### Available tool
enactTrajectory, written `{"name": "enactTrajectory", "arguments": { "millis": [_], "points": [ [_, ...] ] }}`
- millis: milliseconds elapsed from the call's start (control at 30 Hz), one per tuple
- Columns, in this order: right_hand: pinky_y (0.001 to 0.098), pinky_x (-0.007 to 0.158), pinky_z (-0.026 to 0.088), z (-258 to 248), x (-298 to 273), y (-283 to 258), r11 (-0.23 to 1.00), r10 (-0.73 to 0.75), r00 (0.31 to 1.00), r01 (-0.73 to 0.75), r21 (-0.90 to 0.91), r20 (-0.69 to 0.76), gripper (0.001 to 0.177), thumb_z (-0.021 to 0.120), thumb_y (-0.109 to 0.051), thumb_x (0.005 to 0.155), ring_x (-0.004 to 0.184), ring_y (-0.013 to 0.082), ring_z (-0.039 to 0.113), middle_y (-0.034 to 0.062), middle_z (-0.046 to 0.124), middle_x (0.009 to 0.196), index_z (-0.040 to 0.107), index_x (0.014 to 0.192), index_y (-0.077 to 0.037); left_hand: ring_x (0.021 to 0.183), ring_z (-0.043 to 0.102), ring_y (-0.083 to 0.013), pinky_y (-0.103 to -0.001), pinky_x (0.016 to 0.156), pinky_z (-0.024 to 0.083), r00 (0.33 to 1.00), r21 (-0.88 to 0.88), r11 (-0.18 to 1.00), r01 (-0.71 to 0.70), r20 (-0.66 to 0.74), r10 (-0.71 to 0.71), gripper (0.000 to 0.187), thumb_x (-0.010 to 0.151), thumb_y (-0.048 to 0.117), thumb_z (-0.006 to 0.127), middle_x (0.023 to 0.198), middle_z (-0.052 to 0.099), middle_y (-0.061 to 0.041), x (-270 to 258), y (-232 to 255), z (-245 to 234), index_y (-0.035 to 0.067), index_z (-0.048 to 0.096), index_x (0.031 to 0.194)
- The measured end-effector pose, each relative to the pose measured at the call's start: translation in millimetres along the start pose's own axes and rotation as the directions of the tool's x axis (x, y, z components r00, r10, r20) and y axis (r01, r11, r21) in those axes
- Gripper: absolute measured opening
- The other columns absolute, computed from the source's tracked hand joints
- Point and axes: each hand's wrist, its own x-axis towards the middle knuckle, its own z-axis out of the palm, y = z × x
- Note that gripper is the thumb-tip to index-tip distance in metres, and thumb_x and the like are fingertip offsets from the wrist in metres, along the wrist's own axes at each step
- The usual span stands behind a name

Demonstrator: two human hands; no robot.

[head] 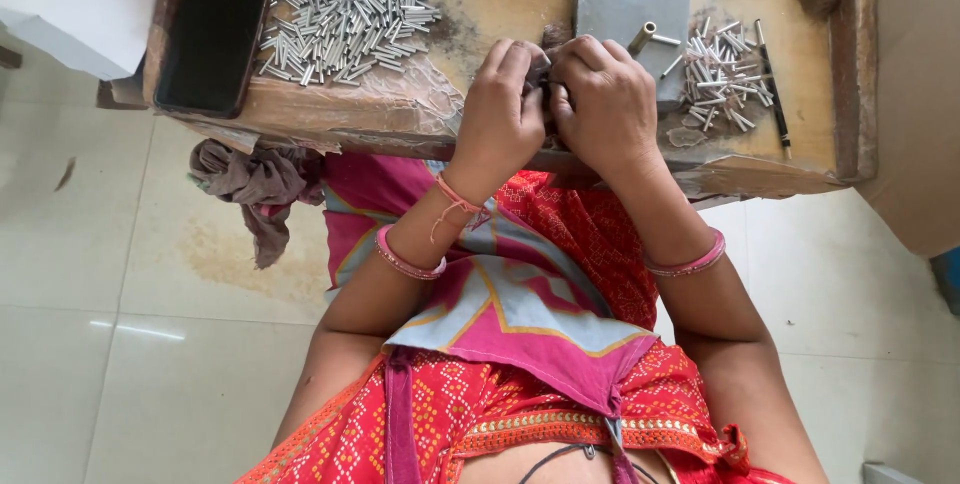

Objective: The recorder is manually assembling small metal pins and components on a manufacturing workbench.

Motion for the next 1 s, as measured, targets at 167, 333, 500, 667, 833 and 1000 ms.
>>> {"name": "enactTrajectory", "arguments": {
  "millis": [167,333,500,667,833,1000],
  "points": [
    [0.0405,0.084,0.055,1,-1,4,0.993,0.012,0.998,-0.006,0.122,-0.054,0.01,0.074,-0.007,0.085,0.098,0.0282,0.067,0.0057,0.069,0.109,0.07,0.095,-0.007,0.098,0.061,-0.0439,-0.05,0.086,0.05,0.995,0.082,0.995,-0.05,0.09,0.043,0.023,0.081,0.0,0.062,0.103,0.059,-0.02,12,-11,2,0.0,0.059,0.103],
    [0.0357,0.085,0.057,-1,-8,4,0.952,-0.006,0.978,0.07,0.297,-0.21,0.016,0.074,0.003,0.087,0.098,0.0267,0.07,0.0091,0.069,0.113,0.066,0.1,-0.002,0.092,0.062,-0.0419,-0.049,0.081,0.051,0.988,0.111,0.994,-0.002,0.155,-0.015,0.011,0.079,0.002,0.063,0.092,0.062,-0.02,19,-13,4,0.001,0.061,0.09],
    [0.0239,0.07,0.05,-3,-32,9,0.687,0.239,0.959,-0.058,0.724,-0.15,0.009,0.069,0.008,0.095,0.08,0.0103,0.061,0.0085,0.069,0.107,0.063,0.101,0.003,0.09,0.063,-0.0391,-0.047,0.081,0.051,0.99,0.053,0.996,-0.075,0.122,0.068,0.019,0.079,-0.002,0.065,0.094,0.06,-0.019,11,13,-13,0.0,0.061,0.098],
    [0.0175,0.053,0.041,-29,-54,18,0.067,0.414,0.862,-0.35,0.934,0.293,0.008,0.065,0.005,0.099,0.062,0.0018,0.053,0.0069,0.071,0.094,0.063,0.106,0.001,0.084,0.063,-0.0298,-0.039,0.077,0.053,0.966,-0.244,0.97,-0.003,0.251,0.067,0.037,0.08,-0.004,0.068,0.1,0.059,-0.014,12,74,-46,-0.002,0.059,0.116],
    [0.0171,0.051,0.042,-49,-55,14,-0.197,0.177,0.836,-0.487,0.851,0.519,0.008,0.062,0.003,0.1,0.057,0.0034,0.053,0.0097,0.071,0.09,0.064,0.107,0.004,0.095,0.066,-0.0274,-0.036,0.084,0.055,0.918,-0.305,0.91,-0.28,0.192,0.347,0.02,0.088,-0.01,0.068,0.103,0.062,-0.011,-3,62,-36,0.003,0.065,0.104],
    [0.0194,0.062,0.051,-45,-70,14,-0.092,0.104,0.848,-0.512,0.854,0.52,0.01,0.064,0.001,0.099,0.071,0.0068,0.063,0.0094,0.072,0.093,0.065,0.108,0.004,0.087,0.065,-0.0218,-0.032,0.079,0.054,0.968,-0.304,0.934,-0.187,0.106,0.228,0.016,0.09,-0.009,0.069,0.097,0.063,-0.008,-9,62,-26,0.003,0.064,0.1]
  ]
}}
